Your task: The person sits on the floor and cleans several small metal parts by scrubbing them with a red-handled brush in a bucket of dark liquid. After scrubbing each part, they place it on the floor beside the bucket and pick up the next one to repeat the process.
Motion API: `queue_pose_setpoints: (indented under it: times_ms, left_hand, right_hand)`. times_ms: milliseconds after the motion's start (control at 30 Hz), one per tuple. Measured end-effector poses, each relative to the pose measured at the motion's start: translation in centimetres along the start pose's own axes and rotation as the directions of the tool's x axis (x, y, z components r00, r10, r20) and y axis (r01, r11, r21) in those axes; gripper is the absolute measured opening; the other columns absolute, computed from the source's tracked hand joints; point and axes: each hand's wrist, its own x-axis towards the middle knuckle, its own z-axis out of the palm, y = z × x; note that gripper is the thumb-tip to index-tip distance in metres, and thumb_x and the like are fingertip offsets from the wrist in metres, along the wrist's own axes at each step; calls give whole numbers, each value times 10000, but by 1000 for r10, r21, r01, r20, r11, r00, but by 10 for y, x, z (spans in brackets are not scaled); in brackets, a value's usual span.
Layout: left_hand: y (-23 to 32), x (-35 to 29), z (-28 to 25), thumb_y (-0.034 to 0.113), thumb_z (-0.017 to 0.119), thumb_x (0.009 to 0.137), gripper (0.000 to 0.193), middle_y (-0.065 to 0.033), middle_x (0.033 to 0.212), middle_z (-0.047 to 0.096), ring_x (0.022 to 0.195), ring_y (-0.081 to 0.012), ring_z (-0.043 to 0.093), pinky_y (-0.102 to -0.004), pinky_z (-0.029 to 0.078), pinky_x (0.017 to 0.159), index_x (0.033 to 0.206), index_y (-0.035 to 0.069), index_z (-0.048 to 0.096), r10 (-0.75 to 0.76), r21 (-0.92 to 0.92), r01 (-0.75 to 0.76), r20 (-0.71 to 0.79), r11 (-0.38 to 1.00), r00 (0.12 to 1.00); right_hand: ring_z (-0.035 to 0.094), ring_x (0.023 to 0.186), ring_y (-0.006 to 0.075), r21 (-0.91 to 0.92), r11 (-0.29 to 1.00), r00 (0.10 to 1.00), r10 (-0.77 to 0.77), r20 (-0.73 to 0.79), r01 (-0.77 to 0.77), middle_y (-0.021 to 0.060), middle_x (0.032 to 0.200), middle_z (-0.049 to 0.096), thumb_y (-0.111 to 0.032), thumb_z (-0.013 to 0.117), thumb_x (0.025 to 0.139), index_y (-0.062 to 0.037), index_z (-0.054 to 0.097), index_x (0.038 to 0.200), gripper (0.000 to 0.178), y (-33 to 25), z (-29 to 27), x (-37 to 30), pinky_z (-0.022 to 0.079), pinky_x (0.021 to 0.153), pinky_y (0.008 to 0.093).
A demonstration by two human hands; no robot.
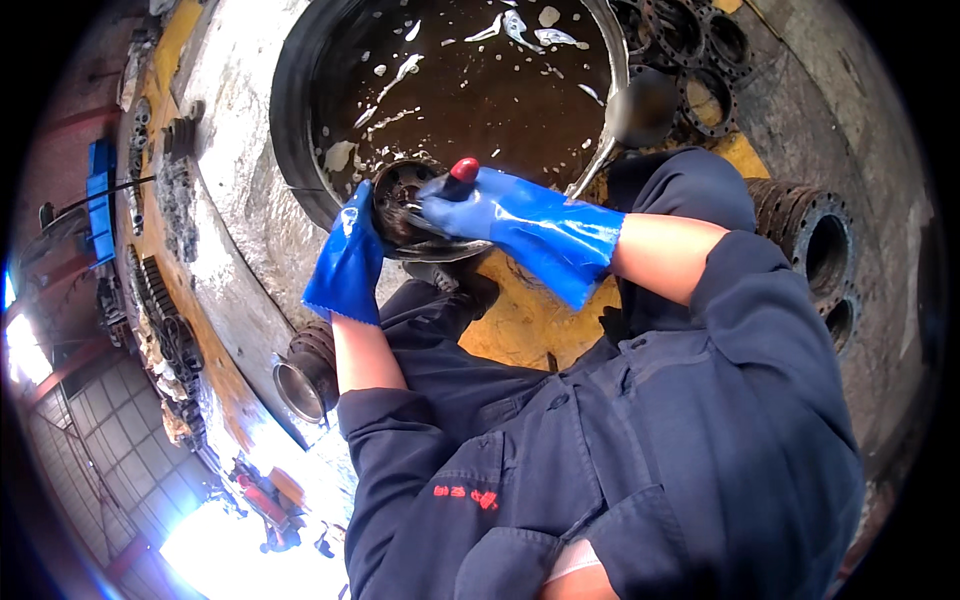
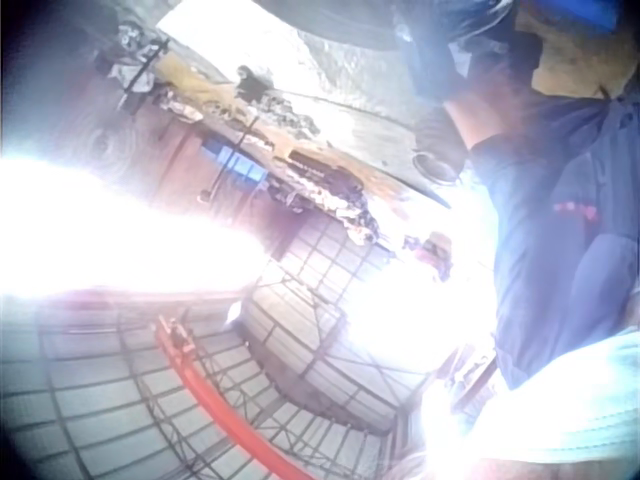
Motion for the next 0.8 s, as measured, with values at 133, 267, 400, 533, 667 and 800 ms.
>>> queue_pose_setpoints:
  times_ms: [133,267,400,533,667,800]
  left_hand:
    - [46,1,8,-55,478,1017,433,-268,1328,682,1237,-361,670,-413,512,1090,1437,-53,583,246,628,-312,194,713,950]
    - [49,0,7,-51,523,1007,429,-258,1310,693,1208,-345,684,-413,520,1076,1431,-47,589,283,615,-343,196,711,939]
    - [32,-1,5,-41,536,1015,416,-243,1330,686,1180,-317,689,-396,521,1070,1428,-51,589,219,517,-274,167,811,961]
    - [23,2,7,-35,523,1032,423,-228,1352,675,1175,-310,685,-401,512,1082,1452,-58,562,292,452,-352,199,820,936]
    - [15,7,14,-75,553,1002,445,-225,1321,688,1163,-298,688,-415,510,1091,1446,-63,564,-374,-726,330,107,603,921]
    - [20,5,7,69,547,1059,383,-191,1270,707,1177,-269,673,-382,494,1102,1415,-69,587,421,606,-475,243,638,874]
  right_hand:
    - [726,912,177,-432,893,992,118,-45,-126,97,965,777,-329,647,940,-86,758,1092,307,-32,-32,-5,558,896,337]
    - [743,911,264,-210,975,992,45,-119,-70,131,921,762,-417,642,905,-87,753,1002,361,-33,-38,2,556,834,390]
    - [626,752,171,62,998,999,-18,29,16,93,790,676,-428,561,909,-115,697,915,341,-50,-16,-18,485,748,356]
    - [638,805,173,-122,981,987,155,51,-148,107,857,699,-314,593,922,-66,708,996,284,-24,-23,-1,509,797,311]
    - [641,774,120,-106,986,991,135,20,-132,51,805,660,-249,613,954,-36,685,949,225,-20,-39,14,509,740,316]
    - [652,769,132,-372,924,960,-21,-280,-89,98,805,673,-349,658,959,-29,676,929,321,-18,-58,15,525,707,306]
